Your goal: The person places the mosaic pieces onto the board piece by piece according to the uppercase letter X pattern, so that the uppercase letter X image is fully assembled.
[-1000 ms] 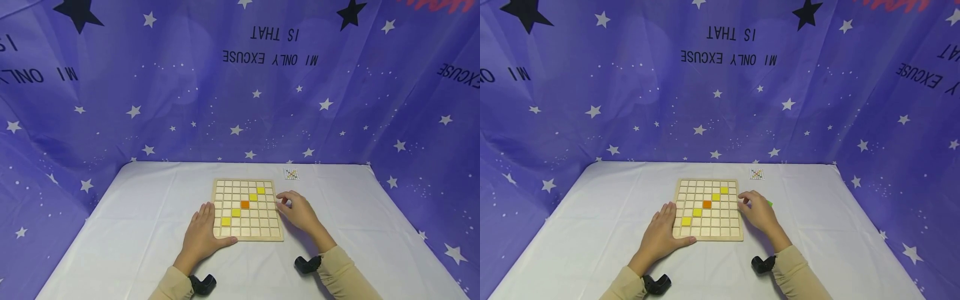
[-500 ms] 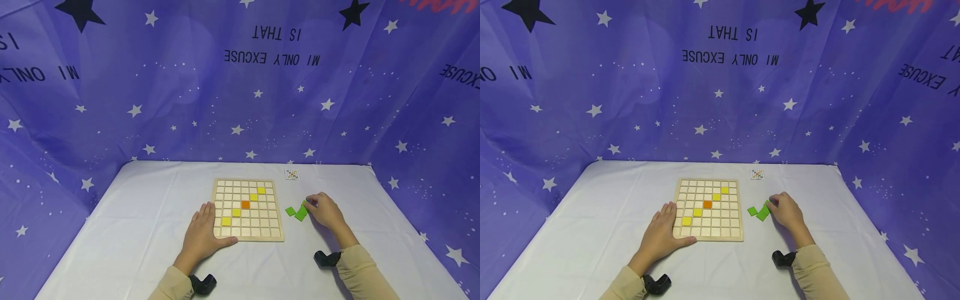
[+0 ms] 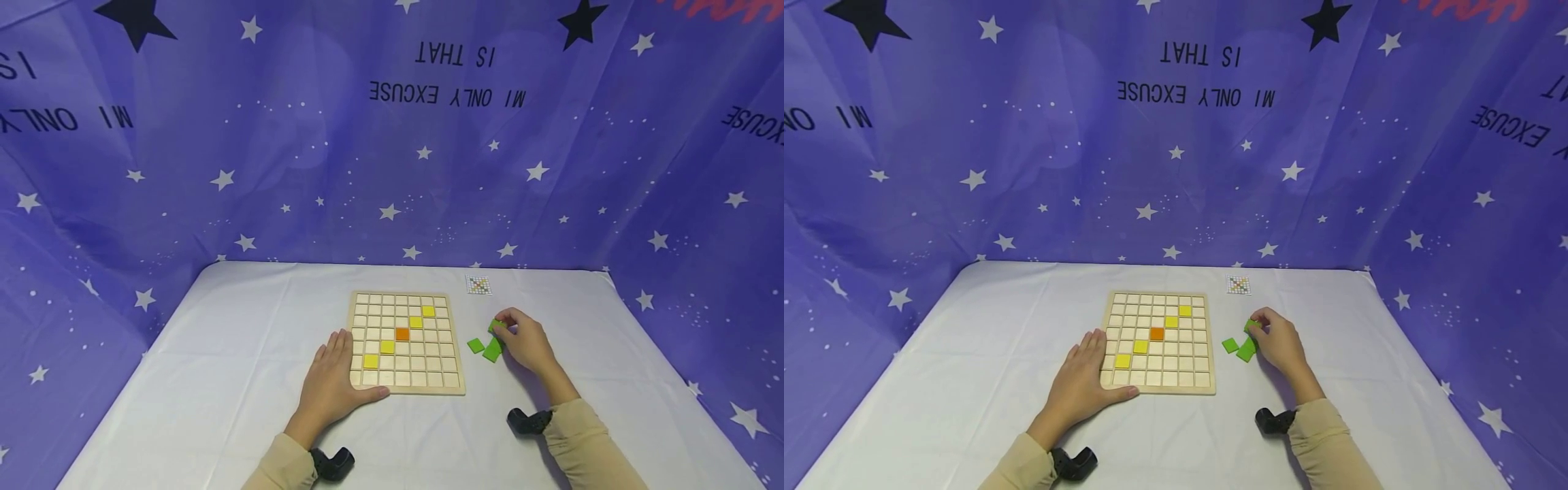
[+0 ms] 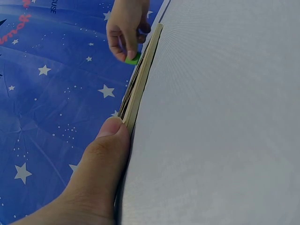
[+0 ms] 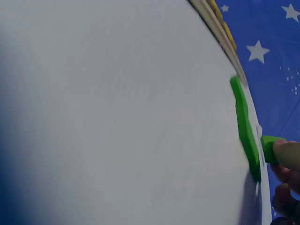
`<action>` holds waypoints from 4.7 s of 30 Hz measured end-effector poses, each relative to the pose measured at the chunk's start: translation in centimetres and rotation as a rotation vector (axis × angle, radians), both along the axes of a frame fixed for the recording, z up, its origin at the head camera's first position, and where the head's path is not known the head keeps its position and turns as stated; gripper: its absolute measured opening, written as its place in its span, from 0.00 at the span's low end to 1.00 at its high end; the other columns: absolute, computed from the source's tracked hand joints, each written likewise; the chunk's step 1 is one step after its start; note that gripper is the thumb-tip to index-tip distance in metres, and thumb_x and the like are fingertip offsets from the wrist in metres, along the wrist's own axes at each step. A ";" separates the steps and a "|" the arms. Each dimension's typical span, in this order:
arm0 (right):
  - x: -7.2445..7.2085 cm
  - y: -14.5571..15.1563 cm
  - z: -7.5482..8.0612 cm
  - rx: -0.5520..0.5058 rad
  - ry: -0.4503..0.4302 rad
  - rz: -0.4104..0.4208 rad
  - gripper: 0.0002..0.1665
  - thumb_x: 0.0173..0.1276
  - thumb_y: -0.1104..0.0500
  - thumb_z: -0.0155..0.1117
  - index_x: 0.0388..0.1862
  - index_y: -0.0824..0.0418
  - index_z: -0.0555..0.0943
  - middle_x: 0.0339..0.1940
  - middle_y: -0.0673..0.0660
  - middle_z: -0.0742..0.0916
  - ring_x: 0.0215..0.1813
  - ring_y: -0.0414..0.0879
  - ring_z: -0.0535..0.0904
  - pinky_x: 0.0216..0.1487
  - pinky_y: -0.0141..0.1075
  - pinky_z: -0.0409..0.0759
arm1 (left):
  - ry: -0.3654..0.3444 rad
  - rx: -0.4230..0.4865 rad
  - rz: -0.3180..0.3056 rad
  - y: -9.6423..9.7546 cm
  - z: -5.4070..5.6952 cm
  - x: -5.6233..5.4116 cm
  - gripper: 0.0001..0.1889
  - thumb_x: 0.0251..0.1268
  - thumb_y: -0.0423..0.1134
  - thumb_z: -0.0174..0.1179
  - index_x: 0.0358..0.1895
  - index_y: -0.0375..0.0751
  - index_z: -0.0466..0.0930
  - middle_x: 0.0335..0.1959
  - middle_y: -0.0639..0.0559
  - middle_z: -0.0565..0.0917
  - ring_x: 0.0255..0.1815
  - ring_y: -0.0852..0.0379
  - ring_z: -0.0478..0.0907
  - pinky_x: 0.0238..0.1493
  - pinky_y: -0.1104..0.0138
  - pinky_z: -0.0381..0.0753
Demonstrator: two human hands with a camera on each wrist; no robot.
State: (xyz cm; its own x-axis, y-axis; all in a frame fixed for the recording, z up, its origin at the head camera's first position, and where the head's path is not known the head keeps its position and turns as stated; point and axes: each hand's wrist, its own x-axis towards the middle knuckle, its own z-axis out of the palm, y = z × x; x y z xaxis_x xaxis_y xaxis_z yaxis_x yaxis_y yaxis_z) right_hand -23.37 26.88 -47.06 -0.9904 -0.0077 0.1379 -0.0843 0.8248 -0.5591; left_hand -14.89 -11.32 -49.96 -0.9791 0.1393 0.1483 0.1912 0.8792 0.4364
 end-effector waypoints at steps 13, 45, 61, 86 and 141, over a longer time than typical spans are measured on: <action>-1.8 -8.7 0.8 -0.133 -0.017 0.060 0.08 0.69 0.53 0.67 0.45 0.51 0.82 0.40 0.51 0.86 0.30 0.43 0.76 0.30 0.35 0.74 | -0.021 -0.009 -0.003 0.0 0.0 -0.1 0.73 0.36 0.85 0.59 0.78 0.31 0.47 0.80 0.39 0.53 0.82 0.43 0.48 0.82 0.50 0.48; -3.9 -22.4 0.2 -0.070 0.065 0.211 0.09 0.68 0.54 0.69 0.45 0.51 0.86 0.34 0.46 0.86 0.37 0.41 0.77 0.45 0.39 0.79 | -0.023 -0.036 -0.014 -0.1 0.2 -0.3 0.72 0.39 0.86 0.55 0.78 0.30 0.47 0.80 0.38 0.53 0.82 0.44 0.48 0.82 0.50 0.49; -3.9 -23.5 0.0 0.070 -0.012 0.168 0.15 0.71 0.49 0.65 0.52 0.50 0.85 0.51 0.49 0.83 0.54 0.48 0.79 0.54 0.43 0.82 | -0.017 -0.044 0.000 -0.4 0.2 -0.1 0.73 0.38 0.85 0.57 0.78 0.29 0.49 0.80 0.38 0.54 0.82 0.43 0.50 0.81 0.50 0.51; -3.5 -23.6 0.4 0.084 -0.018 0.191 0.17 0.71 0.52 0.65 0.55 0.55 0.85 0.54 0.52 0.83 0.57 0.50 0.76 0.57 0.45 0.80 | 0.004 -0.035 -0.004 -0.1 0.2 -0.2 0.72 0.38 0.85 0.58 0.77 0.29 0.51 0.79 0.37 0.56 0.82 0.42 0.51 0.81 0.49 0.52; 1.2 -3.0 2.4 0.155 -0.186 0.312 0.19 0.60 0.61 0.73 0.53 0.58 0.86 0.44 0.52 0.86 0.49 0.48 0.78 0.56 0.50 0.78 | -0.054 -0.030 -0.007 0.1 0.2 -0.3 0.73 0.38 0.86 0.57 0.79 0.32 0.45 0.81 0.40 0.50 0.83 0.44 0.45 0.82 0.50 0.47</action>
State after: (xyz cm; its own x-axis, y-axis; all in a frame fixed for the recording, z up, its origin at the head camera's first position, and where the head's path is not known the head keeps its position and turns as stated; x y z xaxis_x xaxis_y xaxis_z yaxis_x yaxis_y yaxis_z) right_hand -22.18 23.85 -44.70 -0.9450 -0.3195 -0.0698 -0.2539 0.8513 -0.4591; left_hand -15.16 -11.27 -49.78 -0.9846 0.1496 0.0905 0.1740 0.8909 0.4195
